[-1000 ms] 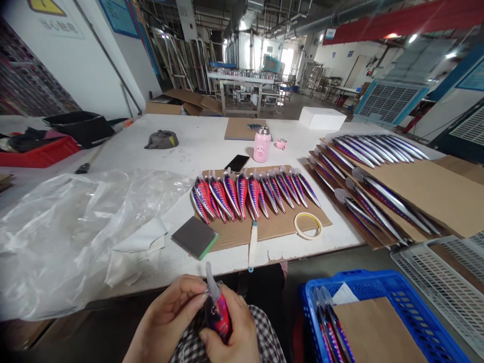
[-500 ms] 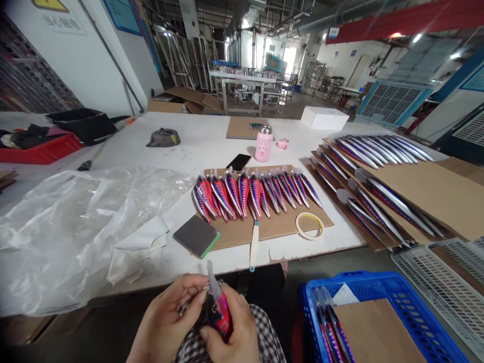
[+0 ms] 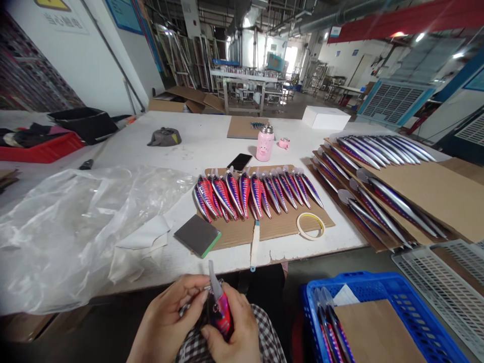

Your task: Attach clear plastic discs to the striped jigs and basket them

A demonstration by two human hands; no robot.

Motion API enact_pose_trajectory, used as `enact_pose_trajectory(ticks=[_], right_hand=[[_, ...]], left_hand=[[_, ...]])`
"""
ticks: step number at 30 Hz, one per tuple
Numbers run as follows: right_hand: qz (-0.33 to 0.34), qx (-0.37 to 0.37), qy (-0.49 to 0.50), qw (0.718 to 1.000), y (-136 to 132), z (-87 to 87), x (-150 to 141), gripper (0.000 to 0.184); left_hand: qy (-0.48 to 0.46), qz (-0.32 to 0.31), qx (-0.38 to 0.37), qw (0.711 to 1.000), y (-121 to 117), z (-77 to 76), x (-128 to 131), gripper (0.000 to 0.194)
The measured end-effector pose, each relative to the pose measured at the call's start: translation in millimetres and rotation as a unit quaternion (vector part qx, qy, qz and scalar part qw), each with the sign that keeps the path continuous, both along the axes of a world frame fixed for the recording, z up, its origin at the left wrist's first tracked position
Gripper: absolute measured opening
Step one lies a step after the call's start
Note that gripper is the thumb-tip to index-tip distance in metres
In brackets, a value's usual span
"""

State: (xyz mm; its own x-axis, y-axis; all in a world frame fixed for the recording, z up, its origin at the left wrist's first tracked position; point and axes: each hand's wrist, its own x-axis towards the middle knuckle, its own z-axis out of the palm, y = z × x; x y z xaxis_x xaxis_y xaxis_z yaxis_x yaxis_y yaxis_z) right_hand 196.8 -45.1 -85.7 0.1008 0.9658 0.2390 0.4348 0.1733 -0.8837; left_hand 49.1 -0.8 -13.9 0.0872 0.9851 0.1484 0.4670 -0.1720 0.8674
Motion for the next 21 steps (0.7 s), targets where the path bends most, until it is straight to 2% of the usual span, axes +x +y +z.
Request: enact_pose_trajectory(ticks=[13,21], right_hand=[[-0.003,0.007,-0.015,1.000,0.1,3.7,-0.7,0.074],[0.017,0.009,0.016,1.000,2.4,5.1,1.5,0.073]], left_hand=[[0.012,-0.003,-0.003,1.000,1.0,-2.1,-1.8,0.011],[-0.033,-0.028,-0.019,0.999,2.5,-0.9,-4.4,0.012]])
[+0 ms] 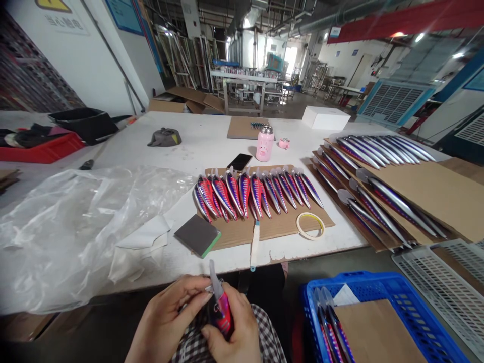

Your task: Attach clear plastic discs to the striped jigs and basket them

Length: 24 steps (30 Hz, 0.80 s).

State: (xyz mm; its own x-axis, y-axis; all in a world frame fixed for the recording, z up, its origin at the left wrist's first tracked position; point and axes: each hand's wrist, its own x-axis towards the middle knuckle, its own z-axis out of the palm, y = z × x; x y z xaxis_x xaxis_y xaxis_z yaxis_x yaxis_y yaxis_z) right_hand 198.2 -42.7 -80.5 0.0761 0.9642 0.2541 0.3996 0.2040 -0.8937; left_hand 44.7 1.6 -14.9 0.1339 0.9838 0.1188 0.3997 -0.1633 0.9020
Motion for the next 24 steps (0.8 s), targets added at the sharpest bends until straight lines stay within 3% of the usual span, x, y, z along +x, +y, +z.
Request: enact_pose_trajectory(ticks=[5,10,16,24], right_hand=[[0.017,0.002,0.017,1.000,0.6,0.4,1.3,0.073],[0.009,-0.012,-0.002,1.000,-1.9,-7.1,0.9,0.072],[0.021,-0.002,0.002,1.000,0.2,-9.6,3.2,0.075],[0.014,0.010,-0.006,1.000,1.8,-11.2,4.7,0.073]], left_hand=[[-0.025,-0.027,0.019,0.999,3.5,-5.1,-4.1,0.016],[-0.019,-0.031,0.014,0.999,4.5,-0.3,-4.8,0.012],[0.010,-0.007,0.116,0.993,6.6,11.5,-0.1,0.014],[0.107,-0.032,0.021,0.994,2.2,15.0,-0.6,0.014]])
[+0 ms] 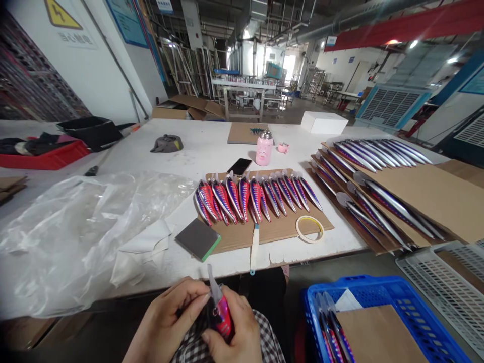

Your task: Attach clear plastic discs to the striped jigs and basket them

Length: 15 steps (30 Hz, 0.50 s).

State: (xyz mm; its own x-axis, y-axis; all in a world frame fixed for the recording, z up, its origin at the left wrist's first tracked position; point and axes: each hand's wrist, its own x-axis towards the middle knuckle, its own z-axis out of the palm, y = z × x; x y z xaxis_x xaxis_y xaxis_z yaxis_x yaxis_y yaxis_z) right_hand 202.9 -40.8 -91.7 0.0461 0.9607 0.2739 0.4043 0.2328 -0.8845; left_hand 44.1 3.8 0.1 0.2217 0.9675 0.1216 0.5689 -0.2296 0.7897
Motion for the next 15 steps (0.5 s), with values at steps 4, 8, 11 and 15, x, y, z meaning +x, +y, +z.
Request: enact_pose_trajectory(ticks=[4,8,11,15], right_hand=[[0.002,0.014,-0.014,1.000,0.0,0.2,0.8,0.072],[0.013,0.028,-0.026,0.999,-0.7,-0.2,1.7,0.077],[0.019,0.028,-0.038,0.999,-1.8,-1.8,2.8,0.079],[0.030,0.037,-0.071,0.996,-1.0,-3.7,8.2,0.078]], left_hand=[[0.025,0.007,0.001,1.000,-0.9,-1.1,0.8,0.016],[0.023,0.011,0.018,1.000,-1.7,0.4,3.1,0.017],[0.027,0.025,0.034,0.999,-3.2,1.2,5.0,0.017],[0.040,0.026,0.043,0.998,-5.0,0.2,6.3,0.018]])
